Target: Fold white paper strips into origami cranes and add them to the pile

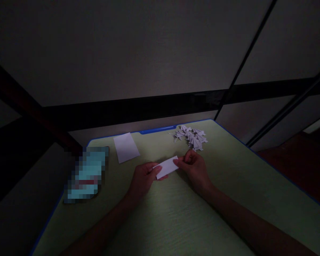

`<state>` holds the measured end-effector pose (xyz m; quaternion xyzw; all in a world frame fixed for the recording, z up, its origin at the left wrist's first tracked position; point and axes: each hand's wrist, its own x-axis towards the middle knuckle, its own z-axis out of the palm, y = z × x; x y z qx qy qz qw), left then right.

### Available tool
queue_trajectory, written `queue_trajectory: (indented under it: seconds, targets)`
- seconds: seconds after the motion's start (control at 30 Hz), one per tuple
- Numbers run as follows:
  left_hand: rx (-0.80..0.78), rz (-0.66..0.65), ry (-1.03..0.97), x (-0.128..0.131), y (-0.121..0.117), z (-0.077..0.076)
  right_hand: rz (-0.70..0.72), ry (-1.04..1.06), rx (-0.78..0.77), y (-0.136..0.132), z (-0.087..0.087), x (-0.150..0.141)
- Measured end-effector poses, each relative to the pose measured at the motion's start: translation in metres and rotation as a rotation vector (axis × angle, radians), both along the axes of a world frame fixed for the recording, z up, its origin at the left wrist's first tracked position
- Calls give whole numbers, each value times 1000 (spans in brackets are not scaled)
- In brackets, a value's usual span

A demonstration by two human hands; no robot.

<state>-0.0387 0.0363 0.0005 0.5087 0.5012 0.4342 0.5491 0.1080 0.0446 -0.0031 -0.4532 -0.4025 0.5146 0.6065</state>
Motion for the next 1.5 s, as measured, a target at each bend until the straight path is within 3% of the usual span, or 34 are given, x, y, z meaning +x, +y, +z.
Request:
queue_trajectory:
  seconds: [0.4, 0.53, 0.63, 0.73, 0.9, 1.37, 1.5]
  targets:
    - [133, -134, 140, -6, 0, 1, 24, 1, 98, -1, 2, 1]
    - [107, -280, 209, -6, 4, 4, 106, -136, 122, 0, 8, 7]
    - [187, -336, 294, -4, 6, 7, 194, -176, 102, 0, 12, 9]
    - [195, -315, 311, -2, 6, 8, 264, -208, 99, -2, 14, 8]
    - [24, -299, 240, 0, 5, 6, 318, -274, 131, -5, 14, 8]
    - [170, -275, 341, 4, 1, 0, 282, -322, 142, -4, 9, 9]
    - [171, -241, 311, 5, -1, 1, 271, -197, 78, -2, 10, 7]
